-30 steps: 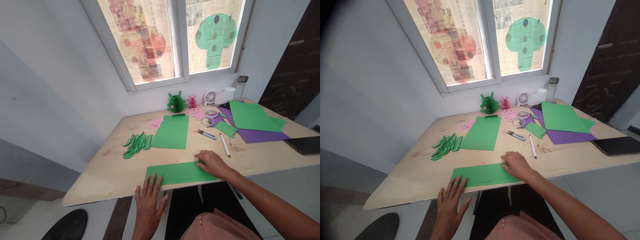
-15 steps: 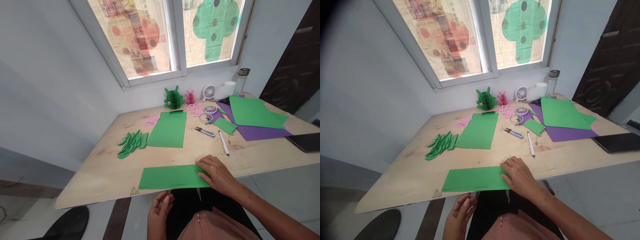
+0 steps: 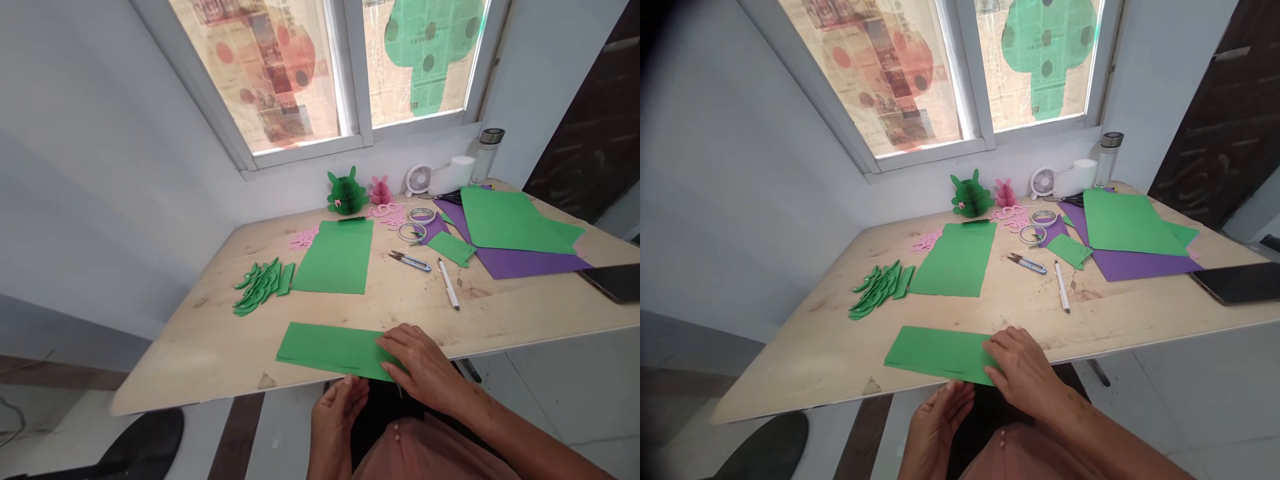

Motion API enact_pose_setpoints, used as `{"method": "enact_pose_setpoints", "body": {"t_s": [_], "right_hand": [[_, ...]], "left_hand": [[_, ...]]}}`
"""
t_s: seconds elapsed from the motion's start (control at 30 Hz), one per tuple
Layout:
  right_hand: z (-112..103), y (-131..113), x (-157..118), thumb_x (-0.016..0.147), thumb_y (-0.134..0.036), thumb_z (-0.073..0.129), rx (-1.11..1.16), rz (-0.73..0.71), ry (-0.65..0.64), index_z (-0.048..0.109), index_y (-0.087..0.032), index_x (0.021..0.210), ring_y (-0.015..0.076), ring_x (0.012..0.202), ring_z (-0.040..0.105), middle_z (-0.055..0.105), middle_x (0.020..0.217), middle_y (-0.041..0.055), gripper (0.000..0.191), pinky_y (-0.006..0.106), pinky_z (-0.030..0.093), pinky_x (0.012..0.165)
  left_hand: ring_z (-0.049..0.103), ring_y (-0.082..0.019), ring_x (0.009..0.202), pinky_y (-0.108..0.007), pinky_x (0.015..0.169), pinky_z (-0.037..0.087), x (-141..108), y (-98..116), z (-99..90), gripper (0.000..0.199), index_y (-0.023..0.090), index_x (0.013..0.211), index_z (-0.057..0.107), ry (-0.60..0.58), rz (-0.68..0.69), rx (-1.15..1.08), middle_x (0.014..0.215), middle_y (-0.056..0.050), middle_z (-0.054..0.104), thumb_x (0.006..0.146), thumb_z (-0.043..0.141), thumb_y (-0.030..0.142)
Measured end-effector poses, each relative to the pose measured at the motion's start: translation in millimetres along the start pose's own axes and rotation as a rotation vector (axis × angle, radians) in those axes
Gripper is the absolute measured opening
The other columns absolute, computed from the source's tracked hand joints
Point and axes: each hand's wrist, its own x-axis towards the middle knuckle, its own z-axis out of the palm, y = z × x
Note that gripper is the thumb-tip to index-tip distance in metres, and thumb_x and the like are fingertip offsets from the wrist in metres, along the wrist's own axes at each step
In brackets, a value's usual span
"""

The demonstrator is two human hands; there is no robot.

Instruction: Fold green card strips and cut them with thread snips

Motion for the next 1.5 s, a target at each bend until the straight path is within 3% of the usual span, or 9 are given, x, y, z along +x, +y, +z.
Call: {"method": "enact_pose_setpoints", "body": {"t_s": [0.3, 0.53, 0.67, 0.83, 1.03, 1.1, 1.27, 1.4, 1.5], "right_hand": [[1.3, 3.7, 14.2, 0.091, -0.021, 0.048, 0.058, 0.102, -0.021, 0.062, -0.019, 0.114, 0.0256, 0.105, 0.056, 0.063, 0.114, 0.0099, 0.027, 0.040, 0.044, 0.089], [-3.4, -10.6, 17.8, 0.090, -0.024, 0.049, 0.193, 0.116, -0.162, 0.063, -0.018, 0.115, 0.0232, 0.098, 0.061, 0.067, 0.105, 0.0077, 0.029, 0.036, 0.048, 0.083], [-4.0, -9.8, 13.6, 0.091, -0.026, 0.048, 0.211, 0.078, -0.127, 0.063, -0.018, 0.119, 0.0248, 0.106, 0.060, 0.066, 0.115, 0.0094, 0.032, 0.038, 0.047, 0.089], [-5.4, -3.4, 6.1, 0.093, -0.031, 0.049, 0.310, 0.096, -0.079, 0.060, -0.018, 0.126, 0.0258, 0.114, 0.058, 0.063, 0.125, 0.0114, 0.038, 0.040, 0.047, 0.094], [-7.5, -2.2, 8.2, 0.096, -0.047, 0.043, 0.761, 0.235, -0.086, 0.060, -0.020, 0.128, 0.0235, 0.108, 0.062, 0.068, 0.116, 0.0096, 0.044, 0.040, 0.050, 0.091], [-8.0, -0.8, 12.9, 0.096, -0.051, 0.042, 0.875, 0.275, -0.077, 0.062, -0.020, 0.125, 0.0242, 0.108, 0.062, 0.068, 0.115, 0.0095, 0.047, 0.042, 0.048, 0.093], [-10.9, 8.5, 30.8, 0.092, -0.054, 0.049, 0.988, 0.286, 0.044, 0.061, -0.022, 0.127, 0.0261, 0.117, 0.054, 0.067, 0.114, 0.0088, 0.049, 0.046, 0.041, 0.101], [-12.5, 19.3, 46.2, 0.087, -0.048, 0.058, 1.061, 0.387, 0.141, 0.047, -0.020, 0.139, 0.0202, 0.088, 0.061, 0.065, 0.084, 0.0023, 0.060, 0.038, 0.048, 0.083], [-11.3, 27.5, 57.0, 0.082, -0.041, 0.064, 1.112, 0.448, 0.211, 0.039, -0.019, 0.143, 0.0144, 0.071, 0.055, 0.058, 0.075, -0.0032, 0.070, 0.030, 0.045, 0.071]], "left_hand": [[0.069, -0.018, 0.070, -0.026, 0.069, 0.055, -2.7, -13.3, 14.6, 0.035, 0.013, 0.073, 0.070, -0.068, -0.052, -0.036, 0.076, -0.011, 0.073, 0.058, 0.085, 0.041], [0.070, -0.027, 0.085, -0.031, 0.070, 0.055, -3.1, -16.9, 18.9, 0.049, 0.013, 0.090, 0.072, -0.025, -0.007, -0.117, 0.094, -0.013, 0.074, 0.050, 0.088, 0.037], [0.068, -0.028, 0.091, -0.033, 0.079, 0.054, -16.7, -11.9, 10.6, 0.046, 0.013, 0.089, 0.074, -0.007, 0.192, 0.069, 0.090, -0.012, 0.074, 0.056, 0.084, 0.043], [0.067, -0.025, 0.083, -0.031, 0.078, 0.054, -33.8, -5.3, -2.7, 0.034, 0.018, 0.083, 0.075, 0.031, 0.583, 0.432, 0.086, -0.008, 0.074, 0.071, 0.072, 0.050], [0.066, -0.025, 0.090, -0.033, 0.084, 0.051, -34.5, 33.0, 1.7, 0.026, 0.023, 0.099, 0.075, -0.210, 0.851, 0.765, 0.094, -0.009, 0.073, 0.084, 0.060, 0.039], [0.066, -0.024, 0.089, -0.033, 0.084, 0.051, -28.6, 49.6, 9.2, 0.027, 0.022, 0.102, 0.074, -0.369, 0.804, 0.838, 0.094, -0.009, 0.073, 0.085, 0.060, 0.038], [0.066, -0.025, 0.087, -0.034, 0.080, 0.052, 1.7, 75.9, 30.0, 0.035, 0.017, 0.098, 0.074, -0.614, 0.430, 0.686, 0.089, -0.008, 0.074, 0.081, 0.063, 0.046], [0.067, -0.025, 0.087, -0.036, 0.081, 0.052, 29.2, 93.4, 44.9, 0.040, 0.014, 0.096, 0.073, -0.702, 0.142, 0.566, 0.092, -0.010, 0.074, 0.073, 0.072, 0.047], [0.066, -0.026, 0.091, -0.036, 0.084, 0.050, 45.6, 107.8, 53.5, 0.040, 0.013, 0.095, 0.073, -0.730, 0.060, 0.573, 0.093, -0.011, 0.073, 0.069, 0.076, 0.044]]}}
